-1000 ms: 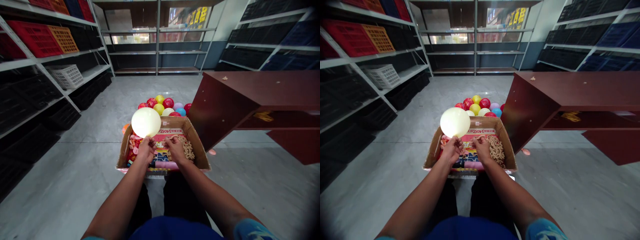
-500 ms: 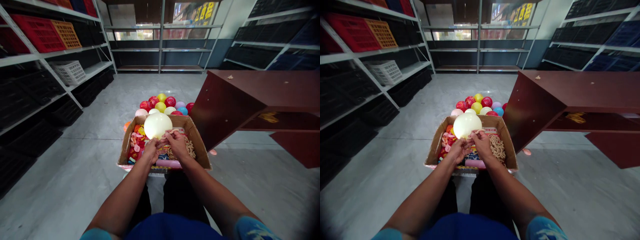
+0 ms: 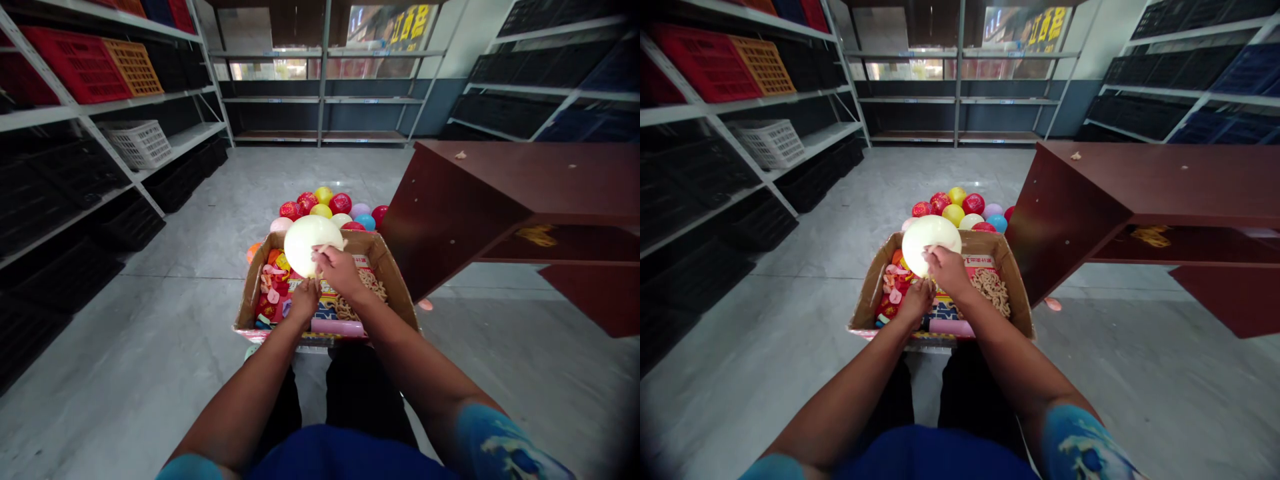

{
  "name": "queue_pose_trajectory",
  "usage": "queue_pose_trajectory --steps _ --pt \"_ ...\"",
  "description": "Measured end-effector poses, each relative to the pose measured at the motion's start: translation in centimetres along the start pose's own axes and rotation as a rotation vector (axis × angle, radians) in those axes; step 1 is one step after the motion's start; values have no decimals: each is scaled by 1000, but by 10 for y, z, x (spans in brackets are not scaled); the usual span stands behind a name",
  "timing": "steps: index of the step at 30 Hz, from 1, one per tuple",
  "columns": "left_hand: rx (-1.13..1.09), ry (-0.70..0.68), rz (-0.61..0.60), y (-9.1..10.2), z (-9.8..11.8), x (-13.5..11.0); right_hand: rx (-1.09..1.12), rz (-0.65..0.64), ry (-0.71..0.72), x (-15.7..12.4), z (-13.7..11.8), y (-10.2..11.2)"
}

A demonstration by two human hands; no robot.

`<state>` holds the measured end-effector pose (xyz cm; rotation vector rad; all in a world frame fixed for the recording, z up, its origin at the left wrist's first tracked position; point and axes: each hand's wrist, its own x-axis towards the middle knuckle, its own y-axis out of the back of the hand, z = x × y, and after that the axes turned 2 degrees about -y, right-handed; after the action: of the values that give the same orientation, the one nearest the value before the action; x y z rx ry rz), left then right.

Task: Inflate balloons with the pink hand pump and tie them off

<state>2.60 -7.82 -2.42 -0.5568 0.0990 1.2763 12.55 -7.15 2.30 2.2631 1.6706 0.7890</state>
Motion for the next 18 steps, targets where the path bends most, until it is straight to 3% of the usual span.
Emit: queue_pose_trajectory --steps 2,5,9,11,14,18 --pt "-37 73 -14 -3 1 0 -250 -152 119 15 -9 -7" --pt "-135 167 -47 -1 4 4 -340 -267 201 26 -18 -11" --pt "-446 398 -148 9 11 10 -106 -106 281 9 -11 4" --pt "-544 450 -171 13 14 10 52 10 142 -10 -1 12" --pt "-642 447 -196 13 18 8 249 107 -195 -40 19 15" --pt "-737 431 -235 3 24 0 561 6 -516 -63 40 -5"
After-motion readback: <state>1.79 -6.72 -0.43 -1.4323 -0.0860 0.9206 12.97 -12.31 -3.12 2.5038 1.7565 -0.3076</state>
